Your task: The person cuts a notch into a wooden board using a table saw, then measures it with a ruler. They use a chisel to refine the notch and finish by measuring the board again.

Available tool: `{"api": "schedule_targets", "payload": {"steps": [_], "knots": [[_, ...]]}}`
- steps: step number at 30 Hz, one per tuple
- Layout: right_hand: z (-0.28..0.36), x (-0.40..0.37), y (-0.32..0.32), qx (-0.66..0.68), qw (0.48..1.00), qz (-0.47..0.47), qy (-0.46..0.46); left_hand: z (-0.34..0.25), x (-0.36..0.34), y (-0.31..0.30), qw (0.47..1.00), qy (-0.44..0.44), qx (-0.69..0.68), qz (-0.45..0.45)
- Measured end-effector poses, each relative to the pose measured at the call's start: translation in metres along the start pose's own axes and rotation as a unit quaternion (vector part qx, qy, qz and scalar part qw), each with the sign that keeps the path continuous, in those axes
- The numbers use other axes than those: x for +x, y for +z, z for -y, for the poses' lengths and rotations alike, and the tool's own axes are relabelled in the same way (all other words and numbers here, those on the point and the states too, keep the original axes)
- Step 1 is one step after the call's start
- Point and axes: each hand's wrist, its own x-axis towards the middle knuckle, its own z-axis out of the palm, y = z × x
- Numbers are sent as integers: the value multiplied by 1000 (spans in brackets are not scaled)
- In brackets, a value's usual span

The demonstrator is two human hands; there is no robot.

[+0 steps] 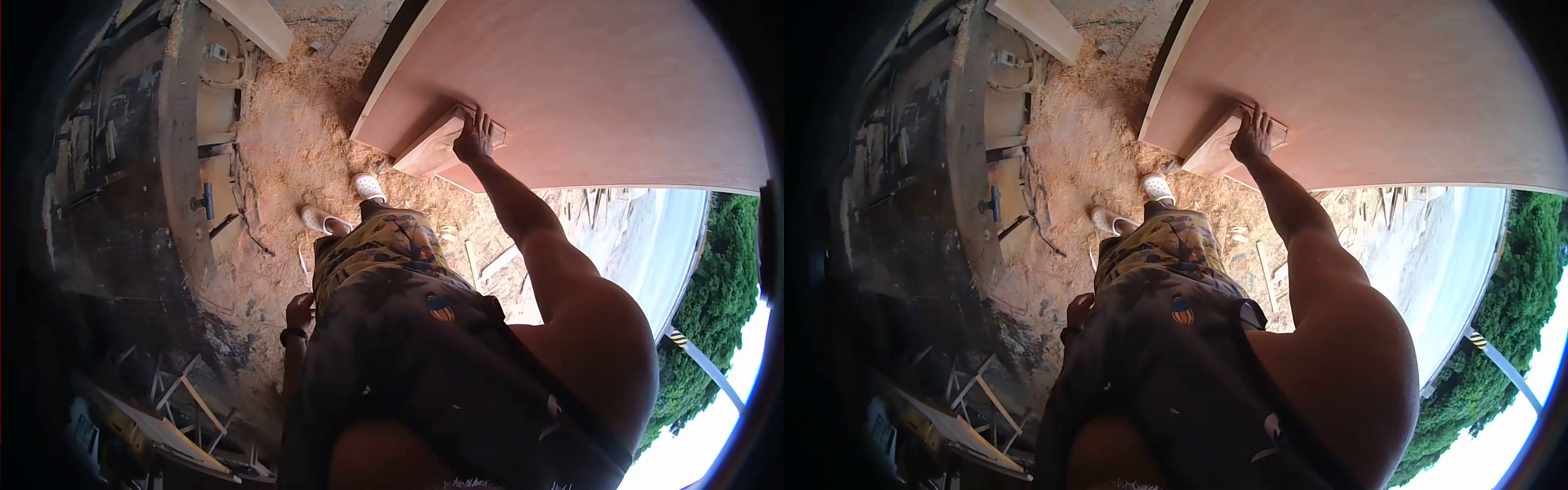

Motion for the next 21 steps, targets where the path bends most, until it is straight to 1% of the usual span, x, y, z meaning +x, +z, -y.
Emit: {"api": "schedule_targets", "payload": {"steps": [1,2,3,4,5,6,7,8,9,10,11,12,13,14,15,16,17,18,21], "knots": [[-7,-4,3,9,1000,15,-13,-8,4,10,1000,-9,-15,13],[-14,-9,7,17,999,30,-30,-13,7,21,999,-31,-31,-4],[-19,-14,5,19,998,44,-36,-15,12,27,1000,6,-10,-18],[-20,-20,2,24,997,56,-52,-23,10,35,998,12,-36,-45],[-20,-27,-2,9,996,26,-87,-39,0,43,997,13,-50,-55],[-12,-31,-25,57,990,50,-120,-52,-10,48,995,15,-66,-70],[-12,-36,-27,24,988,75,-131,-54,-17,53,994,37,-58,-79],[-17,-37,-23,66,985,87,-130,-56,-24,56,993,58,-50,-95],[-14,-40,-24,55,985,108,-126,-56,-33,61,990,53,-76,-105],[-5,-50,-34,55,981,129,-134,-66,-48,64,992,20,-52,-115],[10,-60,-48,14,971,207,-122,-39,-38,66,990,47,-24,-134],[11,-70,-37,0,959,261,-110,-13,-24,73,986,70,8,-150],[0,-76,2,39,950,298,-87,-24,-47,75,987,44,34,-153],[-1,-86,33,-7,944,319,-83,-21,-53,81,984,46,6,-174],[13,-102,21,5,945,316,-88,-14,-58,88,976,54,42,-209],[27,-107,13,10,937,343,-67,-6,-59,93,965,62,82,-241],[27,-115,22,9,940,303,-158,3,-53,97,970,52,68,-227],[37,-97,27,6,941,290,-176,-8,-66,96,969,71,65,-226],[54,-71,40,-49,921,304,-237,-19,-63,100,967,66,21,-246]]}}
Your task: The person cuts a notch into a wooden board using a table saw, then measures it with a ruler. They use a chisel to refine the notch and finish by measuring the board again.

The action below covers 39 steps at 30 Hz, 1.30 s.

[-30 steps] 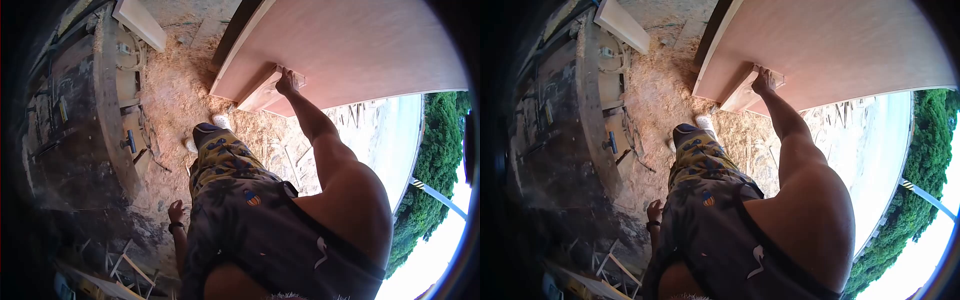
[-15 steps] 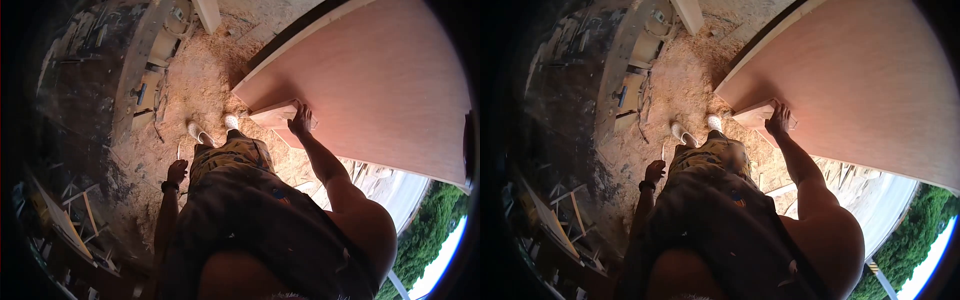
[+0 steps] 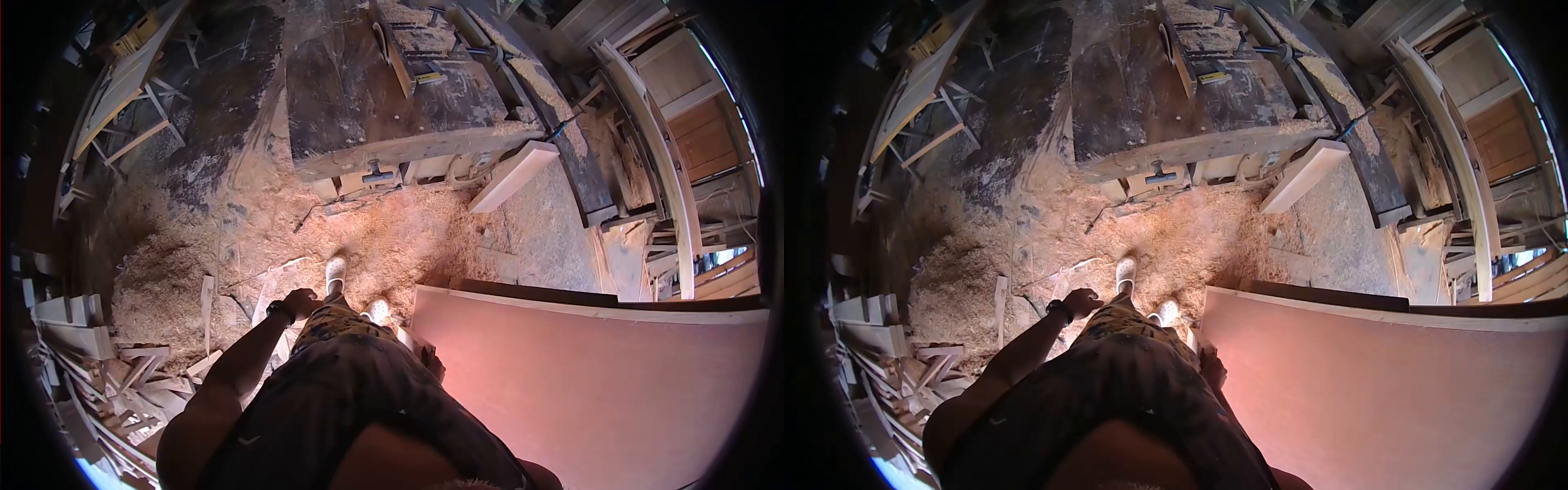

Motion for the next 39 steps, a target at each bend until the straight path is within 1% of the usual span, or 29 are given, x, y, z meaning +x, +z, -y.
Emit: {"api": "schedule_targets", "payload": {"steps": [2,5,7,9,11,13,14,15,16,17,18,19,20,21,22,23,24,25,26,27,28,29,30,31,33,34,35,37,39], "knots": [[-5,8,-6,-46,998,24,-18,-30,6,-2,1000,-19,-1,24],[26,21,-50,-109,993,-12,-36,-42,39,23,996,76,24,26],[67,1,-97,-155,982,25,-107,-61,49,30,990,140,31,-12],[103,-19,-120,-183,971,-12,-157,-67,69,47,983,176,7,-48],[128,-44,-146,-181,956,-22,-229,-76,78,53,988,141,-44,-48],[142,-63,-169,-212,922,-44,-322,-58,112,80,991,112,-74,-11],[141,-68,-180,-223,900,-60,-369,-58,114,81,973,-22,-220,70],[136,-74,-194,-231,876,-72,-417,-58,110,80,909,-159,-355,147],[132,-88,-214,-66,909,-80,-405,-58,100,84,856,-215,-453,127],[130,-102,-238,-110,896,-85,-421,-55,94,89,791,-268,-541,99],[125,-118,-262,-49,924,-70,-372,-49,96,105,781,-278,-551,99],[135,-146,-293,-17,928,-56,-368,-40,107,125,686,-319,-643,123],[149,-172,-316,106,921,-39,-372,-32,119,142,579,-350,-722,142],[136,-177,-324,184,898,-21,-399,-29,125,149,465,-371,-788,159],[133,-192,-337,171,904,-6,-391,-37,118,140,414,-313,-842,147],[102,-189,-337,163,907,-30,-388,-51,111,129,361,-251,-888,133],[84,-192,-333,195,893,-32,-404,-60,115,124,310,-136,-928,158],[44,-184,-319,231,897,-57,-373,-71,121,117,256,-17,-950,179],[45,-186,-318,174,885,-70,-427,-98,117,96,287,-49,-955,53],[47,-189,-313,117,866,-84,-478,-99,121,94,290,-77,-953,37],[44,-187,-307,121,860,-85,-488,-99,129,101,265,-66,-962,-1],[37,-178,-296,185,867,-75,-457,-96,141,101,243,-49,-968,-39],[23,-176,-284,246,873,-61,-417,-83,157,113,205,-49,-978,10],[8,-176,-273,305,876,-46,-372,-80,156,113,209,-46,-977,9],[-4,-171,-252,419,863,-16,-281,-77,157,105,205,17,-976,70],[5,-175,-248,425,859,-18,-285,-90,134,70,229,-45,-972,33],[19,-181,-248,392,863,-65,-312,-97,123,51,235,-38,-971,33],[30,-178,-244,364,859,-125,-337,-106,118,23,304,-20,-952,-29],[21,-168,-235,393,853,-123,-320,-106,124,10,303,3,-953,-17]]}}
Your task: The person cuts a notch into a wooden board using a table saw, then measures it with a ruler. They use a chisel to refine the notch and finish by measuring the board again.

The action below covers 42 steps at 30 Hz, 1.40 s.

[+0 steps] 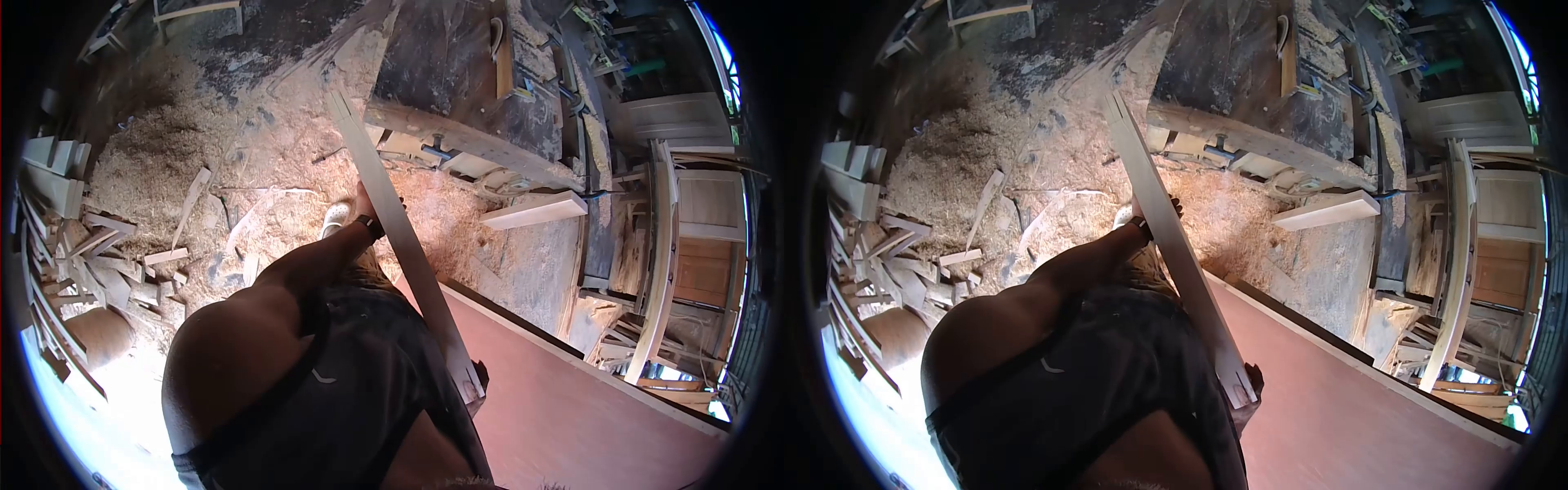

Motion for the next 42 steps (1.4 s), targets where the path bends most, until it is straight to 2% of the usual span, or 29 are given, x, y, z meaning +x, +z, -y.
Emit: {"api": "schedule_targets", "payload": {"steps": [4,6,8,9,10,11,12,13,14,16,18,19,20,21,22,24,26,27,28,30,32,33,34,35,36,37,38,40,42], "knots": [[-25,-2,3,41,998,-31,43,-11,8,34,998,66,3,22],[-41,1,7,77,993,-46,82,-18,12,48,990,85,115,7],[-57,5,9,120,982,-58,131,-22,-10,83,992,47,119,-3],[-69,8,8,148,974,-60,161,-27,-7,87,990,40,124,50],[-89,13,5,187,961,-58,196,-30,-5,94,986,31,128,100],[-128,20,-8,248,936,-44,245,-34,-22,121,986,36,159,42],[-174,29,-23,306,911,-37,275,-38,-15,126,986,27,157,44],[-217,41,-34,334,901,-37,274,-44,-6,131,986,18,154,58],[-238,67,2,286,947,-121,85,-51,3,134,986,10,148,72],[-30,146,95,253,929,-165,214,-64,19,152,987,7,136,88],[-6,194,124,315,887,-178,286,-76,21,164,939,53,339,6],[-15,223,131,270,880,-164,354,-90,53,171,903,100,418,-3],[-28,243,134,225,867,-149,418,-97,60,181,903,98,417,-4],[25,250,154,150,923,-81,346,-105,64,193,877,124,463,10],[-1,262,145,148,922,-83,349,-112,66,202,848,147,509,23],[-66,294,117,284,849,65,442,-126,67,225,845,171,504,50],[-51,310,126,260,843,77,464,-140,57,255,780,223,579,80],[-49,318,128,252,841,110,466,-142,61,260,806,198,553,80],[-56,323,124,244,837,142,469,-140,67,264,805,193,555,78],[-57,341,121,241,800,208,509,-138,86,271,694,367,619,29],[-28,359,128,258,774,244,525,-147,109,278,698,324,636,56],[11,365,149,164,805,188,538,-146,124,282,698,338,625,87],[12,369,157,162,804,182,542,-145,121,295,700,348,612,118],[9,374,164,138,835,170,505,-150,118,307,696,274,653,117],[5,382,169,114,863,160,465,-146,121,310,697,273,652,118],[4,398,168,192,794,171,552,-142,126,312,643,330,677,135],[1,405,172,192,795,172,550,-139,130,313,584,385,698,151],[17,411,191,225,779,172,559,-131,144,311,563,375,721,154],[-2,416,197,218,804,139,535,-122,153,307,571,390,701,177]]}}
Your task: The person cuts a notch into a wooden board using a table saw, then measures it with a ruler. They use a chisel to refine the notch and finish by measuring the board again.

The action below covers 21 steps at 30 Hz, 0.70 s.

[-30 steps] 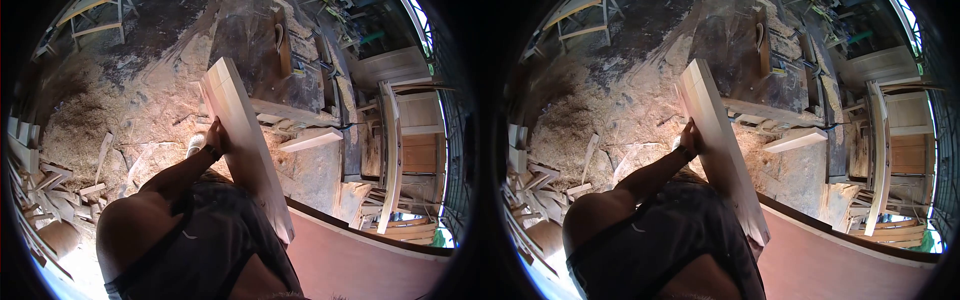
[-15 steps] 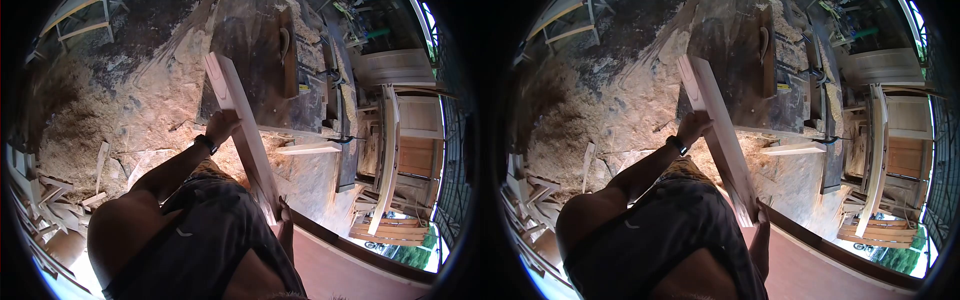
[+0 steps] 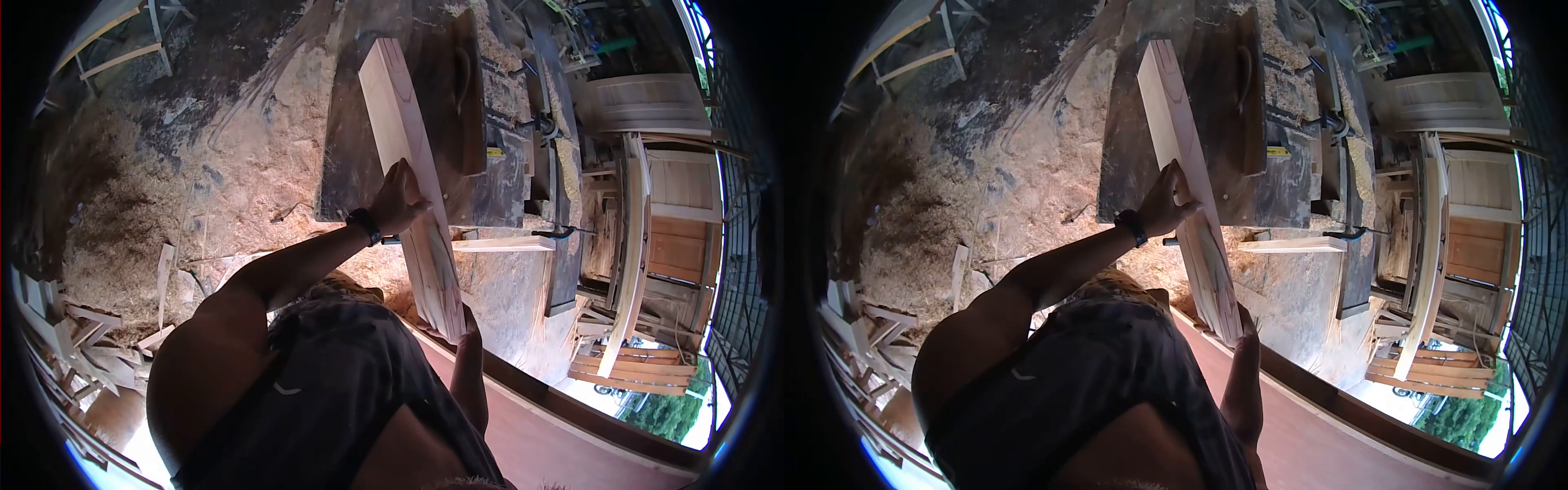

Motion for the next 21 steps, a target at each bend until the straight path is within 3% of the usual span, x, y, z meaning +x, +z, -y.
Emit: {"api": "schedule_targets", "payload": {"steps": [2,3,4,6,7,9,13,16,18,19,20,21], "knots": [[2,17,-9,89,993,58,45,-13,-1,-3,1000,-4,6,1],[15,-4,12,52,987,139,60,-19,-2,-5,1000,-10,14,-1],[10,13,-6,54,987,140,60,-22,-1,-7,1000,-9,16,0],[1,54,-41,-10,994,-7,-107,-26,1,-9,999,-20,-19,33],[10,42,-25,-9,994,-3,-107,-25,0,-8,999,-19,-15,32],[41,22,5,-135,986,-34,-94,-21,-1,-5,997,-32,-43,56],[89,39,14,-228,958,-53,-167,-26,-20,1,997,-68,14,33],[143,80,7,-268,948,-18,-173,-29,-37,7,987,-132,8,87],[181,99,20,-362,897,-50,-250,-39,-51,16,985,-127,82,80],[201,113,23,-461,810,-86,-353,-40,-56,24,993,-61,73,69],[221,128,26,-545,701,-123,-443,-47,-60,32,992,-58,79,80],[242,131,38,-518,697,-120,-482,-58,-66,40,986,-133,61,79]]}}
